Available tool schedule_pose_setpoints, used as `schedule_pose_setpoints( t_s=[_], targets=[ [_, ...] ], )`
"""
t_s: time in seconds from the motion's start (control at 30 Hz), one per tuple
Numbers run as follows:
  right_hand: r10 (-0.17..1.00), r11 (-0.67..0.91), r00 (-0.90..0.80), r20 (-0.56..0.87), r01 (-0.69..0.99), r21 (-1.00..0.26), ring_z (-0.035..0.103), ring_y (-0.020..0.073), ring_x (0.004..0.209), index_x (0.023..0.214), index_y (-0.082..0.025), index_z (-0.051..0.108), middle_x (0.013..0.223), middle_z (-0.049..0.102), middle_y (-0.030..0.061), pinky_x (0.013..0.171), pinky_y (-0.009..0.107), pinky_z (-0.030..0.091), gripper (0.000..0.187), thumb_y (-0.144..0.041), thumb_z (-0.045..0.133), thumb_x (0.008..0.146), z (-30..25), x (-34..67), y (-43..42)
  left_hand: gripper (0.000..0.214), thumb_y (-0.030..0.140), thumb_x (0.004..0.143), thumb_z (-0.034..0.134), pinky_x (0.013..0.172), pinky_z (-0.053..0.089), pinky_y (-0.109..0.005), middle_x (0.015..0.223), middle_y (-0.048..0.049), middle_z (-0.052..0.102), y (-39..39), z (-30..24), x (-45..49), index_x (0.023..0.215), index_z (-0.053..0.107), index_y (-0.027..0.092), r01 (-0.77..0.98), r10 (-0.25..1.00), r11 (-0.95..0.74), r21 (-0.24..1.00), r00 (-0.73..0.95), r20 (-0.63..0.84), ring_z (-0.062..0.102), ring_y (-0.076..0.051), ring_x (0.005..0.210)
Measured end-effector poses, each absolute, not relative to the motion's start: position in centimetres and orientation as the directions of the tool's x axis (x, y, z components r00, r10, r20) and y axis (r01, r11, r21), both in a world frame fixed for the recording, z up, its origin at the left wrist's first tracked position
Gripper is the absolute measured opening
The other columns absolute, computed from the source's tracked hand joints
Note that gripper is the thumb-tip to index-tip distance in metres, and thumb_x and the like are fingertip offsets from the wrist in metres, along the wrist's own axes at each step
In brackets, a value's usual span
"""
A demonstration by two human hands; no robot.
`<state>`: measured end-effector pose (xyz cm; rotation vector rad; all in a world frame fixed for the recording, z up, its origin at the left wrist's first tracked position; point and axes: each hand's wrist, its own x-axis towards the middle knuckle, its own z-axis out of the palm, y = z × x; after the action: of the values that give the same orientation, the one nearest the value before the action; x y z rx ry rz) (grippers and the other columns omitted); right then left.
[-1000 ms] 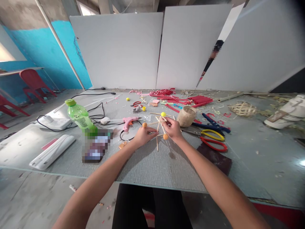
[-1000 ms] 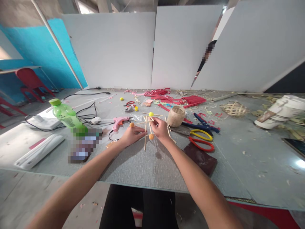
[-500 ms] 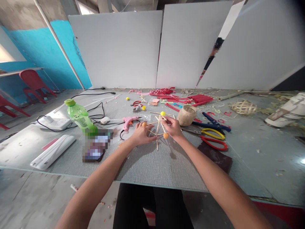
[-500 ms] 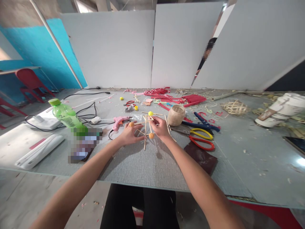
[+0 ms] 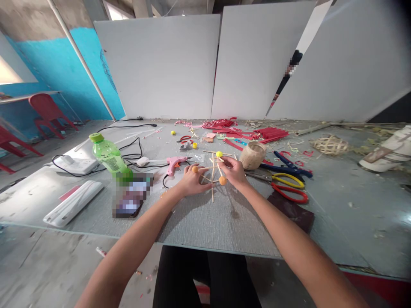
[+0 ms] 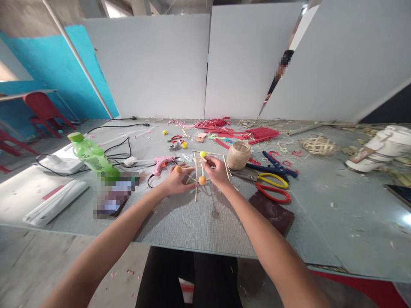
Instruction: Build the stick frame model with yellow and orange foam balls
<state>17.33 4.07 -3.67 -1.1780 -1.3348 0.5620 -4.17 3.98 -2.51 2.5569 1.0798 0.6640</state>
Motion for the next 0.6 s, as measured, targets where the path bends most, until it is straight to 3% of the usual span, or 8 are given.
schedule_pose_setpoints(
  t_s=[0.17, 0.37, 0.6],
  targets=[
    [0.872, 0.388, 0.205, 0.445, 0.264, -0.883, 0.073, 0.0262, 0.083, 0.095, -0.020, 0.077, 0.092, 0.079, 0.0088, 0.079, 0.039, 0.060, 0.038, -0.053, 0.076, 0.077, -3.6, 17.4, 4.2, 0.079, 0.063, 0.082, 0.075, 0.120, 0.023, -0.066, 0.134, -0.0177, 0.064, 4.1, -2.6, -4.6, 0.148, 0.056, 0.024, 0.642, 0.742, -0.667, 0.379, 0.619, 0.257, 0.038, -0.045, 0.146],
    [0.886, 0.390, 0.166, 0.432, 0.234, -0.890, 0.073, 0.0269, 0.089, 0.097, -0.021, 0.076, 0.098, 0.079, 0.0084, 0.086, 0.041, 0.059, 0.035, -0.049, 0.078, 0.076, -3.9, 17.9, 4.4, 0.098, 0.073, 0.074, 0.077, 0.125, 0.011, -0.067, 0.161, -0.0199, 0.042, 4.9, -1.9, -5.8, 0.152, 0.050, 0.021, 0.684, 0.788, -0.604, 0.409, 0.590, 0.176, 0.016, -0.048, 0.157],
    [0.911, 0.357, 0.148, 0.386, 0.188, -0.915, 0.072, 0.0255, 0.088, 0.101, -0.021, 0.076, 0.098, 0.078, 0.0077, 0.085, 0.039, 0.058, 0.037, -0.048, 0.078, 0.075, -4.1, 18.2, 4.4, 0.095, 0.068, 0.075, 0.079, 0.127, 0.009, -0.064, 0.161, -0.0157, 0.045, 5.7, -2.8, -6.0, 0.152, 0.051, 0.021, 0.665, 0.777, -0.622, 0.413, 0.589, 0.222, 0.019, -0.044, 0.157]
  ],
)
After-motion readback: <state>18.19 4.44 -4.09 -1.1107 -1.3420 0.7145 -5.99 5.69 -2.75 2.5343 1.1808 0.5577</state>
